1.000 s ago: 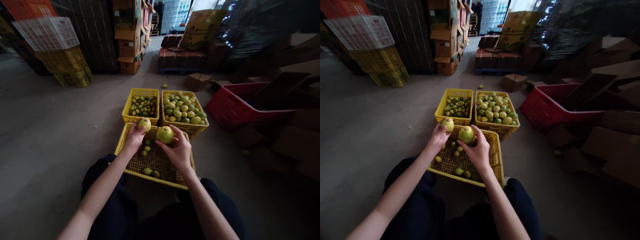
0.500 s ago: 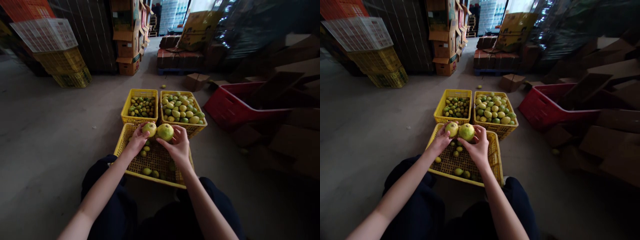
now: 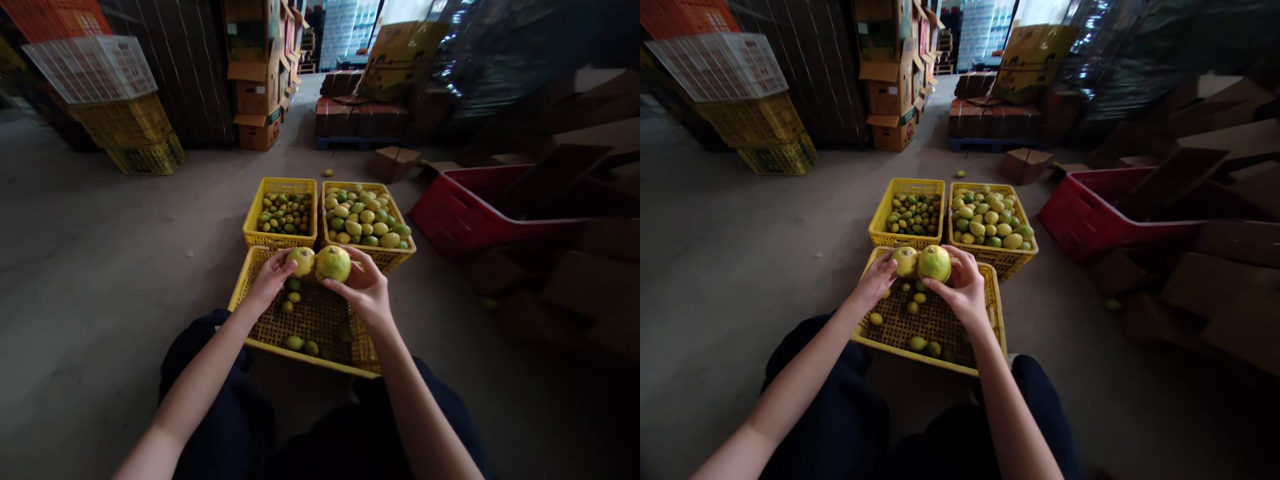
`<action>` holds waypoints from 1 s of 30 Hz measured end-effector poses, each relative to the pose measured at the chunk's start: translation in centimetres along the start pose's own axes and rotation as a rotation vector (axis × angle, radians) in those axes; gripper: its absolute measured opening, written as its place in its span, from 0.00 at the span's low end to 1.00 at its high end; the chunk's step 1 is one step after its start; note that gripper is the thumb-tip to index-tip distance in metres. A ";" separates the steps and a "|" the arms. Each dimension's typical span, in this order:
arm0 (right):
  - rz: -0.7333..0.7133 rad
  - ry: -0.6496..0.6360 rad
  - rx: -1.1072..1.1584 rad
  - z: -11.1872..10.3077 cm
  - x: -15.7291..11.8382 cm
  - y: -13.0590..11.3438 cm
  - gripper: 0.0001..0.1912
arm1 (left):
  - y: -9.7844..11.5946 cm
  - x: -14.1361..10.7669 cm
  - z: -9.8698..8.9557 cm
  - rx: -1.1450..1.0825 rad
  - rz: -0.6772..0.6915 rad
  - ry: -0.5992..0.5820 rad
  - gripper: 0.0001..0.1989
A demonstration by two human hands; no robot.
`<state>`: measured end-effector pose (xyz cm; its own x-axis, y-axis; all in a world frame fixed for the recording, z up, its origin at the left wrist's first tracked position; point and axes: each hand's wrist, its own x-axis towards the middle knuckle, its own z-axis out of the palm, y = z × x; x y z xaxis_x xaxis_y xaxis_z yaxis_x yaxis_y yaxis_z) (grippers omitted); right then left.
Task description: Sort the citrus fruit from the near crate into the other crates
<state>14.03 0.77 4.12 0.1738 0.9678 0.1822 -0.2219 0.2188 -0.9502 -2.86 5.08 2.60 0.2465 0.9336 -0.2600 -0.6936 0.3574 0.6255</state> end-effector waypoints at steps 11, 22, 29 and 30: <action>0.380 -0.010 0.316 -0.2 0.6 -0.4 0.15 | 0.7 -1.0 0.0 0.145 -0.128 -0.028 0.07; 0.720 0.050 0.552 0.3 1.4 1.3 0.10 | 0.6 -0.6 -0.1 0.111 -0.223 0.024 0.09; 0.365 -0.043 0.381 -0.1 1.1 1.6 0.25 | 1.0 -0.3 -1.0 0.167 -0.028 -0.111 0.11; 0.302 -0.036 0.353 -0.1 1.2 1.5 0.27 | 1.1 -0.4 -0.9 0.178 -0.008 -0.143 0.12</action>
<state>14.04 2.21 2.91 0.0190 0.9970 -0.0749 -0.5718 -0.0507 -0.8188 -4.33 5.08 2.68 0.3539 0.9204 -0.1664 -0.5640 0.3519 0.7470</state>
